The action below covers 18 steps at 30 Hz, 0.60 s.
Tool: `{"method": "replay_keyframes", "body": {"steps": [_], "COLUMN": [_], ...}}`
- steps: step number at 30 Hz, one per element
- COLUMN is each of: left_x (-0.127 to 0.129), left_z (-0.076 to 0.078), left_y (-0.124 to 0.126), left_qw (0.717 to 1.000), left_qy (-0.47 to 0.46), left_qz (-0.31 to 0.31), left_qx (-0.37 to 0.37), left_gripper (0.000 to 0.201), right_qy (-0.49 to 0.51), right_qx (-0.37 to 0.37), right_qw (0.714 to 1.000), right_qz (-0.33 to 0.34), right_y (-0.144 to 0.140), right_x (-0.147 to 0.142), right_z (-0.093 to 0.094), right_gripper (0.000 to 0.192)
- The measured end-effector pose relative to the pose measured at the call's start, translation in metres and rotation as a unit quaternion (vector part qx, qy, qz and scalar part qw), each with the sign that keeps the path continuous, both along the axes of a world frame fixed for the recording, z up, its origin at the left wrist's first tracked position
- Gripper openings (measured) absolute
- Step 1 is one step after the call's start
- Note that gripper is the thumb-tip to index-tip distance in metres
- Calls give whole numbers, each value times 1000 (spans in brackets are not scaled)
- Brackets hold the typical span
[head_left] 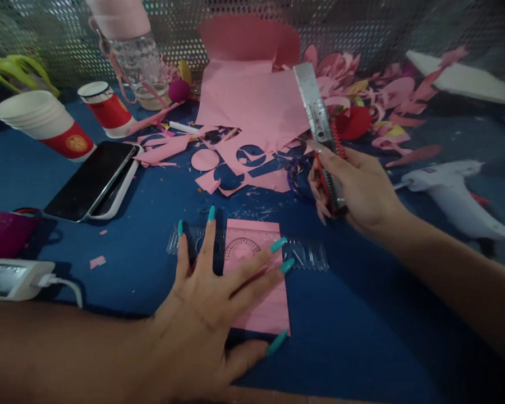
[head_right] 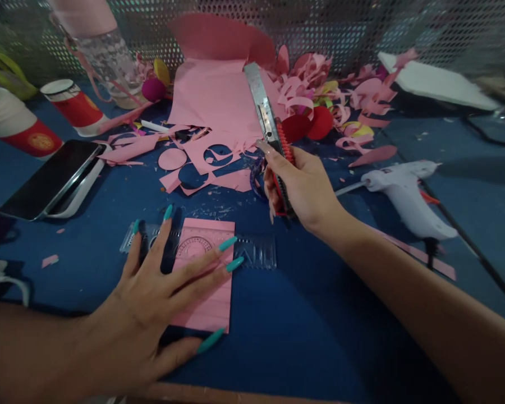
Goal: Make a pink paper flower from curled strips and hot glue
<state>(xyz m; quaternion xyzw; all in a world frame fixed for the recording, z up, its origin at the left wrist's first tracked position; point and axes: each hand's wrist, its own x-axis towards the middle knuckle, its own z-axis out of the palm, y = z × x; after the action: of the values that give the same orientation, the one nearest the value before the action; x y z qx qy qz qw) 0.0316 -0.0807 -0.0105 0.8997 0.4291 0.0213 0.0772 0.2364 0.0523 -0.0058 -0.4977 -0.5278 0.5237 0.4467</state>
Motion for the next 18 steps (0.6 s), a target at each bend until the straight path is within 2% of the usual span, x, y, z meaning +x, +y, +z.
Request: {"method": "replay_keyframes", "body": {"steps": [18], "left_x": [4], "left_z": [-4], "left_y": [2], "left_qw": [1000], "left_qy": [-27], "left_qz": [7], "left_qx": [-15], "left_gripper": [68], "right_qy": [-16], "right_qx": [5], "right_qw": [1000], "right_qz": [5], "right_y": [3], "right_x": [3], "right_z": [-3], "right_gripper": [25]}}
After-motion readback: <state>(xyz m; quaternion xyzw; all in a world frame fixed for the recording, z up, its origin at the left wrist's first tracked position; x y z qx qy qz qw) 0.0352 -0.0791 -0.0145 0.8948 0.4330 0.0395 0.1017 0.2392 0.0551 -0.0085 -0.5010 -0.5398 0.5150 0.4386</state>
